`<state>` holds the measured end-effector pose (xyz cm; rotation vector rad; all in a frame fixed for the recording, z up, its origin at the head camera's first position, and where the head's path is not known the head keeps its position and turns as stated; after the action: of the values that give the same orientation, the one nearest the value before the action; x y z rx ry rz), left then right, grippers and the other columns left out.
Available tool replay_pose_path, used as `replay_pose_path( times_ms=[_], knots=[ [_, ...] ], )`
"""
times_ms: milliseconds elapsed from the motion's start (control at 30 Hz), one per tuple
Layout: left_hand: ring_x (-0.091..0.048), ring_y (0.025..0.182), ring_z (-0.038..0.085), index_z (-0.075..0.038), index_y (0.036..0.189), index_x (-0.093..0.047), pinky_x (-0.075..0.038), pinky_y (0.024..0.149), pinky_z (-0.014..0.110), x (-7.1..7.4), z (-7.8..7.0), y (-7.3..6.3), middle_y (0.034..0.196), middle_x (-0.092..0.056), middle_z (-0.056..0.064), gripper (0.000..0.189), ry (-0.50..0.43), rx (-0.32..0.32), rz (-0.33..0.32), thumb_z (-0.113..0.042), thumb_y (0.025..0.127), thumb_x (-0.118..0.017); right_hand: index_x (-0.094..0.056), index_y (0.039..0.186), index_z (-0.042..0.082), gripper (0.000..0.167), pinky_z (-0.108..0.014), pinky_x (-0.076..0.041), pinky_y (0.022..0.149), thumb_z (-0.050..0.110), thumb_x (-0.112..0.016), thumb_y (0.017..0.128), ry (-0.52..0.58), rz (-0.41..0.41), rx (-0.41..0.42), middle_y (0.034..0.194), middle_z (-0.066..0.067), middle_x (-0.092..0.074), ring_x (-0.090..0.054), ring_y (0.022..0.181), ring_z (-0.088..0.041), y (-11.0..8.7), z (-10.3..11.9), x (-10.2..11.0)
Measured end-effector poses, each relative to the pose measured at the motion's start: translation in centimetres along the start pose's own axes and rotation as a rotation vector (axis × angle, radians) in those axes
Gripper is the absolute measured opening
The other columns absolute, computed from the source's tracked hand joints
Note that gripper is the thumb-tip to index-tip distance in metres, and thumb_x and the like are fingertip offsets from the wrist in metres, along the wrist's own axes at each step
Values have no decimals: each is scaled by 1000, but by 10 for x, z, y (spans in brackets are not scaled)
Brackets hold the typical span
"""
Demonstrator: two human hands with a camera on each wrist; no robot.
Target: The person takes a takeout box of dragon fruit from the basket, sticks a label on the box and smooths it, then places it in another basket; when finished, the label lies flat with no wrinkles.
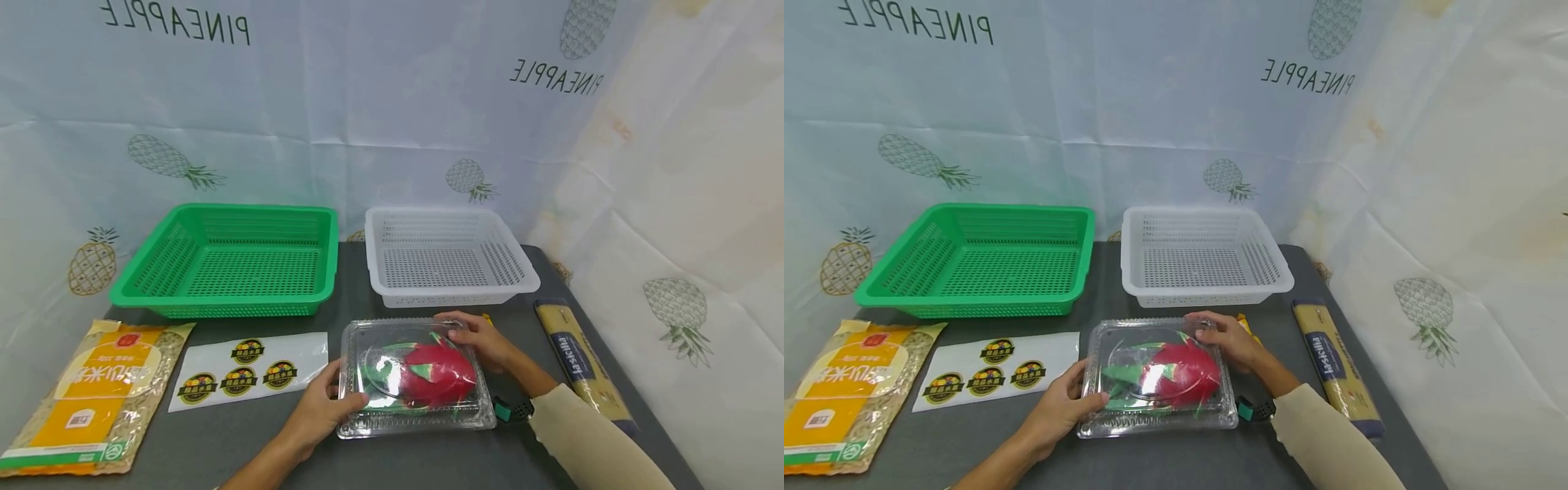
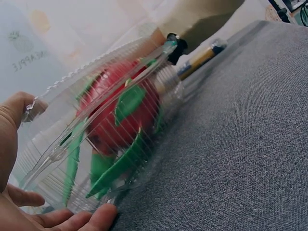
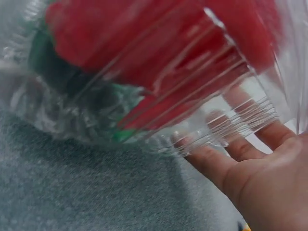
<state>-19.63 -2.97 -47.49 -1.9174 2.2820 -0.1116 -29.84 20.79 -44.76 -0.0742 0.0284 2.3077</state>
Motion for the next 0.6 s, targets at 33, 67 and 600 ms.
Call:
replay_pose_path(
  times_ms=[33, 67, 600],
  knots=[
    [-56, 81, 21, -1, 144, -37, -47, 58, 29, 0, 0, 0, 108, -53, 15, 77, 1, 3, 2, -12, 80, -76, -48, 136, -2, 39, -49, -51, 81, 9, -52, 99, -5, -8, -3, 126, -12, -58, -60, 109, -30, -1, 0, 0],
    [-56, 82, 21, -1, 144, -37, -48, 58, 30, 0, 0, -1, 109, -53, 15, 77, 0, 5, 3, -13, 80, -77, -48, 136, -2, 39, -49, -51, 81, 9, -52, 99, -8, -14, -4, 126, -13, -57, -61, 108, -31, -1, 1, 0],
    [-57, 88, 23, 4, 145, -34, -51, 64, 35, 0, -3, -5, 113, -55, 14, 75, 12, 0, -1, -14, 83, -74, -50, 136, 0, 38, -47, -54, 77, 8, -51, 99, -61, 17, 16, 121, -15, -59, -64, 97, -32, 0, 2, 1]
  ],
)
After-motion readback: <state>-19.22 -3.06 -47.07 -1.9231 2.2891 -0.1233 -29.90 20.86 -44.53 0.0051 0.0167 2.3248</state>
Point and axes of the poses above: each hand's wrist, its own y-axis towards the middle knuckle, its own x-axis out of the back of the hand, z = x × y, the point moved 10 cm from there along y, towards the middle knuckle
